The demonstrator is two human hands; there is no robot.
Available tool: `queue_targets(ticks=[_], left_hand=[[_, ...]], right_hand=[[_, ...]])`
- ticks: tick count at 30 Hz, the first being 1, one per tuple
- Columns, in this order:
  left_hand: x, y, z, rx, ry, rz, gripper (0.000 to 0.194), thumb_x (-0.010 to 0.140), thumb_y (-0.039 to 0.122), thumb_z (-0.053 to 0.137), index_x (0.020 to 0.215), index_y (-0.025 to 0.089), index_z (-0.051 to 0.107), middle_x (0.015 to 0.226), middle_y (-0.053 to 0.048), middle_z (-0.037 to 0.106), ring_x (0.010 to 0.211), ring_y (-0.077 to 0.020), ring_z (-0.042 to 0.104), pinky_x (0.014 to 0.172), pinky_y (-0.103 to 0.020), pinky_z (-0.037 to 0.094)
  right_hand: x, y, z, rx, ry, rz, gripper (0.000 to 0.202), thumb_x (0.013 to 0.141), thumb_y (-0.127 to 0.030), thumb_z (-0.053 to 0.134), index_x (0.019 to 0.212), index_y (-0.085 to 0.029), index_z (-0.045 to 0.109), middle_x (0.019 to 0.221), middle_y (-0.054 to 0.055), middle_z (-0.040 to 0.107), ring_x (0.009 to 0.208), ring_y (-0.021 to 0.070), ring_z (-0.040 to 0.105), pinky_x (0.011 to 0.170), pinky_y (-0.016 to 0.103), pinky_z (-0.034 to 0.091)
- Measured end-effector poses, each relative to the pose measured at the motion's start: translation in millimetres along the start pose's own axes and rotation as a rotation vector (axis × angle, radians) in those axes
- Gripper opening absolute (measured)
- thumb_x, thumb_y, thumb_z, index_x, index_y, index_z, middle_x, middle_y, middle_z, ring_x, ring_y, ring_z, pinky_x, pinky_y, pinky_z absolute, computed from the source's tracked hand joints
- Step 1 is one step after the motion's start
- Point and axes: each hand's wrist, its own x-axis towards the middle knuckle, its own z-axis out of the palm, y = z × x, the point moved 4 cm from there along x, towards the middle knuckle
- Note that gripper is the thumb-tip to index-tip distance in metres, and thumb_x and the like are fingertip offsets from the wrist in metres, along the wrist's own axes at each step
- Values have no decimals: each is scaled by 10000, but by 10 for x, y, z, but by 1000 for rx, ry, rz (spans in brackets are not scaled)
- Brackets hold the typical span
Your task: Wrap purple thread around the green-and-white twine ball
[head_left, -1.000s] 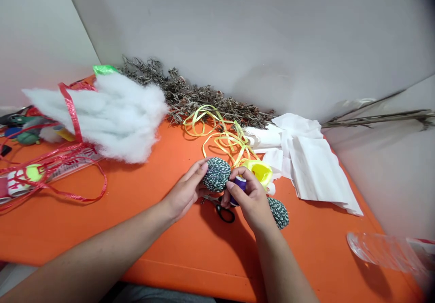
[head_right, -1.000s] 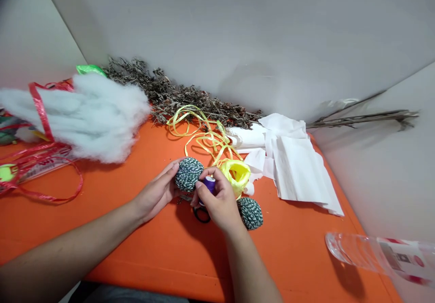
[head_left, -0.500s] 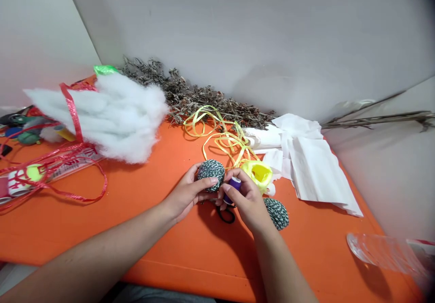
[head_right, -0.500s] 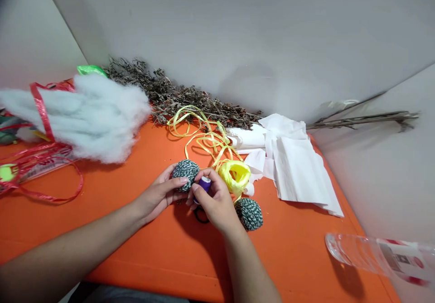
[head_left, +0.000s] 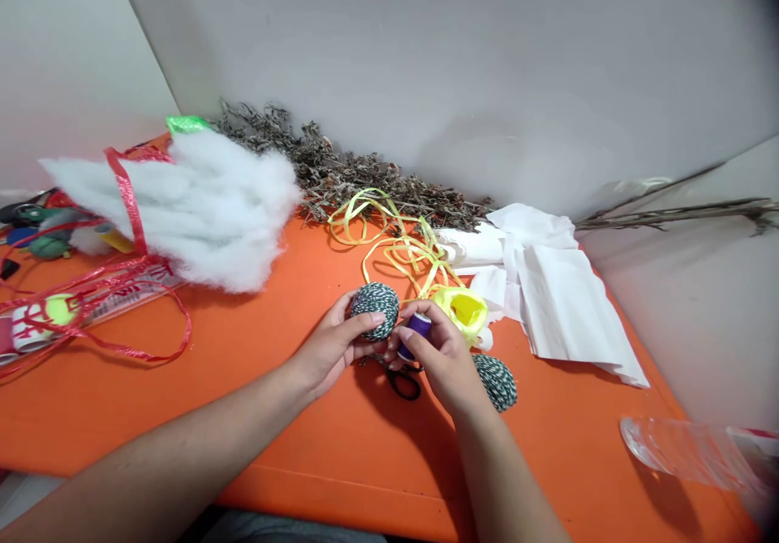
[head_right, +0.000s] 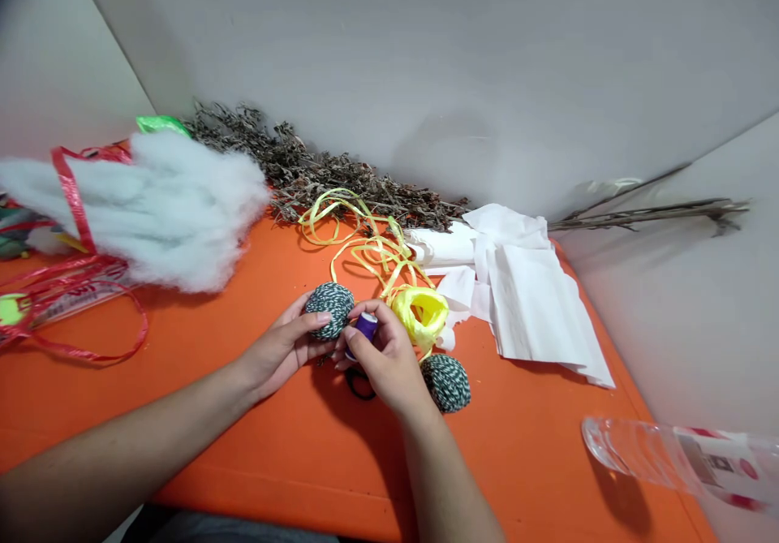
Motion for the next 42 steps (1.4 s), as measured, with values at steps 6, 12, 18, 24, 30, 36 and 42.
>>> queue_targets(ticks=[6,12,18,24,30,36,42], left_hand=[[-22,27,34,-15,-49,8,392,809,225,749,1172,190,605,1054,-65,704,789,-155,702,773,-294,601],[-5,2,16,16,-79,26,350,827,317,722,1129,164,630,938,-74,716,752,-176,675,699,-305,594],[13,-3,11,-77,-50,-25,314,855,397,628,1021,137,688,844,-86,724,690,-179,661,613,-277,580],[1,4,30,-165,-65,-35,272,841,372,654,995,155,707,852,-63,728,661,-159,640,533,-230,520],[2,-11,26,-213,-93,-81,287,828,358,688,997,128,720,871,-91,735,685,-168,644,568,-241,540],[8,24,23,-256,-48,-47,211,887,285,621,993,129,718,871,-79,724,691,-157,647,563,-231,563],[-1,18,44,-281,-90,-93,226,907,299,596,979,123,719,887,-93,733,694,-169,667,563,-243,573]], right_hand=[[-11,-8,-12,-1,20,25,249,874,-355,708,1019,-254,532,747,-15,708,647,160,704,595,264,574],[-17,-22,-22,21,-23,-15,205,869,-299,679,1003,-250,531,770,-17,702,643,155,695,584,267,568],[-21,-23,-26,34,-22,-21,156,872,-262,669,944,-248,532,752,-28,691,633,145,691,581,260,578],[-15,-7,3,2,-17,-3,194,872,-310,709,926,-245,535,693,-35,685,600,134,682,569,238,571],[-9,28,-36,-38,27,-10,229,849,-330,734,893,-238,529,611,-36,682,507,121,637,518,227,555],[-14,-1,-24,-44,32,-12,233,852,-333,736,870,-230,528,602,-39,674,511,109,628,509,205,547],[-12,3,-27,-37,17,-16,210,867,-317,721,896,-234,530,618,-42,688,508,105,633,523,210,549]])
